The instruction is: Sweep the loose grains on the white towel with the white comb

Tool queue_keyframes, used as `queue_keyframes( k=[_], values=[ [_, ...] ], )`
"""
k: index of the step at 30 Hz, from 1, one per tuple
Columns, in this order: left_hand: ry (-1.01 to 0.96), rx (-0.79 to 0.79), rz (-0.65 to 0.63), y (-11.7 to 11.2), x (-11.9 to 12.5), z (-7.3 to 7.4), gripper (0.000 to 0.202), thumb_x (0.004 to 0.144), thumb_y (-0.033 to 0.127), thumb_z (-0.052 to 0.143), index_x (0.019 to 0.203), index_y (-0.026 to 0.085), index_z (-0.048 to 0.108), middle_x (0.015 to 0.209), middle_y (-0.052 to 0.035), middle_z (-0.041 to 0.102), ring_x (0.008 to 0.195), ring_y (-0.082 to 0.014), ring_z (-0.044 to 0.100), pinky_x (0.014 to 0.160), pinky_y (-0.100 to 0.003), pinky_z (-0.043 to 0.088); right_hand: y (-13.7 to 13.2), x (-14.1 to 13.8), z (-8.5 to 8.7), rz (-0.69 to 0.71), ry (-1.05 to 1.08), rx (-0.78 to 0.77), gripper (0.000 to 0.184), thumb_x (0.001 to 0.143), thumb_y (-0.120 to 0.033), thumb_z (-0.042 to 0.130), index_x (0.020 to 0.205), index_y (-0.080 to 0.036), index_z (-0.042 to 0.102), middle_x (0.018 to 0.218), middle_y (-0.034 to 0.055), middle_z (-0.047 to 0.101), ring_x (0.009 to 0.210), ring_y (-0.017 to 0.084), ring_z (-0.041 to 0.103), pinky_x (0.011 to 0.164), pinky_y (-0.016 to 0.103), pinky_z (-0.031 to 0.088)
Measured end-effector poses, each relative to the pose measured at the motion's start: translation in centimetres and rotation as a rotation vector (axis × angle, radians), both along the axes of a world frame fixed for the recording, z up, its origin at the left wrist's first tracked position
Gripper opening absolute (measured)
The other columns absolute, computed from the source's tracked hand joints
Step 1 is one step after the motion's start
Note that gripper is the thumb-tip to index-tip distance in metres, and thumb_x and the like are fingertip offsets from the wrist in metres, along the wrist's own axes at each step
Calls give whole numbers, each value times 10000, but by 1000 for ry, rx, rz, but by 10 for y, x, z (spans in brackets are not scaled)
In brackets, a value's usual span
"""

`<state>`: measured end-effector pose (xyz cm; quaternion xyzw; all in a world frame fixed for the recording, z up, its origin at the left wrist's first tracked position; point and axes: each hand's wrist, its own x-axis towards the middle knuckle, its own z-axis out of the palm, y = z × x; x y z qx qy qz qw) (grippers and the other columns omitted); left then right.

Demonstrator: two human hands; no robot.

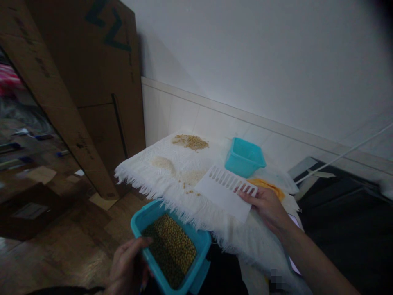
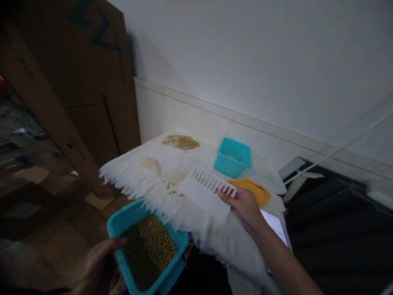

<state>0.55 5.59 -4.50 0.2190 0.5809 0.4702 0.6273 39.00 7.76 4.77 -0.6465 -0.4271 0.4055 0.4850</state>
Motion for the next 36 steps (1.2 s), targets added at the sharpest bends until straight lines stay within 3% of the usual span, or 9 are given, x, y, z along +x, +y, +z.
queue_keyframes(
  k=[7,11,18,29,36],
  values=[
    [-5,-15,25,2,2,14,410,507,537,863,353,260,602,314,-25,508,237,-136,396,277,-269,269,0,-17,-5,-113,154,-24,621,493,-600,1154,908,-196,930,957,127,915,861,319,858,768,406,701],
    [-10,-34,27,3,2,22,393,445,510,864,318,259,590,297,-35,494,231,-127,377,272,-268,253,4,-25,-2,-111,203,-67,608,443,-554,1165,876,-201,925,937,114,914,844,296,856,755,376,695],
    [-63,16,42,4,-3,7,394,523,490,909,367,238,648,325,-43,543,252,-128,400,282,-261,264,5,-30,-4,-86,253,-111,544,463,-464,1162,874,-200,922,959,115,920,850,300,868,756,373,709],
    [-52,20,32,4,-5,-3,427,589,525,901,392,233,659,331,-46,552,247,-133,406,287,-260,269,10,-31,-4,-19,267,-140,485,507,-429,1154,833,-186,889,942,123,915,820,284,861,756,361,706],
    [-37,18,47,3,-5,0,396,563,499,896,391,240,650,335,-39,553,251,-132,407,285,-258,263,9,-27,-6,-34,267,-134,526,511,-432,1156,907,-185,913,958,122,917,817,276,853,746,353,701]
  ],
)
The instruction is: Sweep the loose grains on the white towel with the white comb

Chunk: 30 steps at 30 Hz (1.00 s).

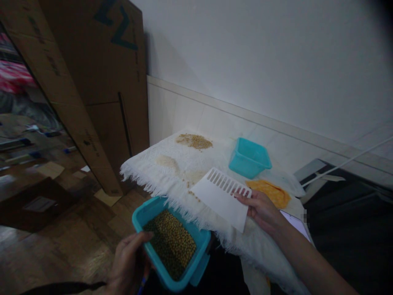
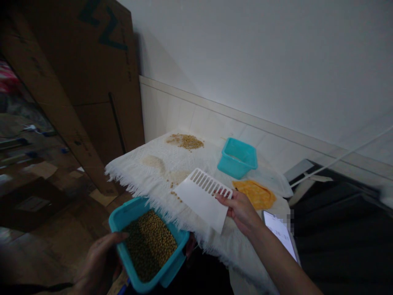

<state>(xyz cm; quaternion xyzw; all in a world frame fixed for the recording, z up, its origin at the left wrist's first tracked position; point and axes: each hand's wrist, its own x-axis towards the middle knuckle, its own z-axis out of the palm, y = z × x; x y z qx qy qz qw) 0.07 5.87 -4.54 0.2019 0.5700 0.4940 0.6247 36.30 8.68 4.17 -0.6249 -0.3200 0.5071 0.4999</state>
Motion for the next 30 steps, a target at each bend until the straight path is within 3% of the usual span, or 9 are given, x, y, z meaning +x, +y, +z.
queue_keyframes(
  k=[7,14,19,26,30],
  values=[
    [4,-15,10,2,3,10,393,514,493,884,356,245,623,312,-43,522,241,-123,379,283,-263,255,-8,8,1,7,-7,-8,560,516,-441,1169,941,-182,915,973,115,919,823,279,862,735,338,692],
    [-3,20,0,-1,1,1,412,592,509,894,396,232,660,336,-50,550,262,-127,400,295,-255,250,-15,13,-2,46,-12,-6,529,634,-472,1135,1020,-178,922,1044,133,923,888,300,873,774,363,701],
    [-6,22,-9,0,0,-2,429,624,518,879,388,247,645,331,-37,535,272,-134,406,305,-267,282,-11,6,-1,44,-24,3,551,601,-490,1139,998,-173,926,1027,144,920,903,324,872,804,397,700],
    [-18,10,-3,1,-1,0,420,572,520,901,389,240,648,344,-38,548,270,-132,404,294,-267,262,-17,-16,7,77,9,-29,618,518,-546,1161,937,-166,913,947,140,909,809,289,840,713,346,645],
    [-17,9,15,1,0,6,408,571,504,906,396,236,654,341,-35,550,268,-142,426,293,-263,277,-13,-19,9,-24,-26,50,620,515,-540,1151,944,-167,902,960,146,907,831,316,842,745,388,657]
  ],
)
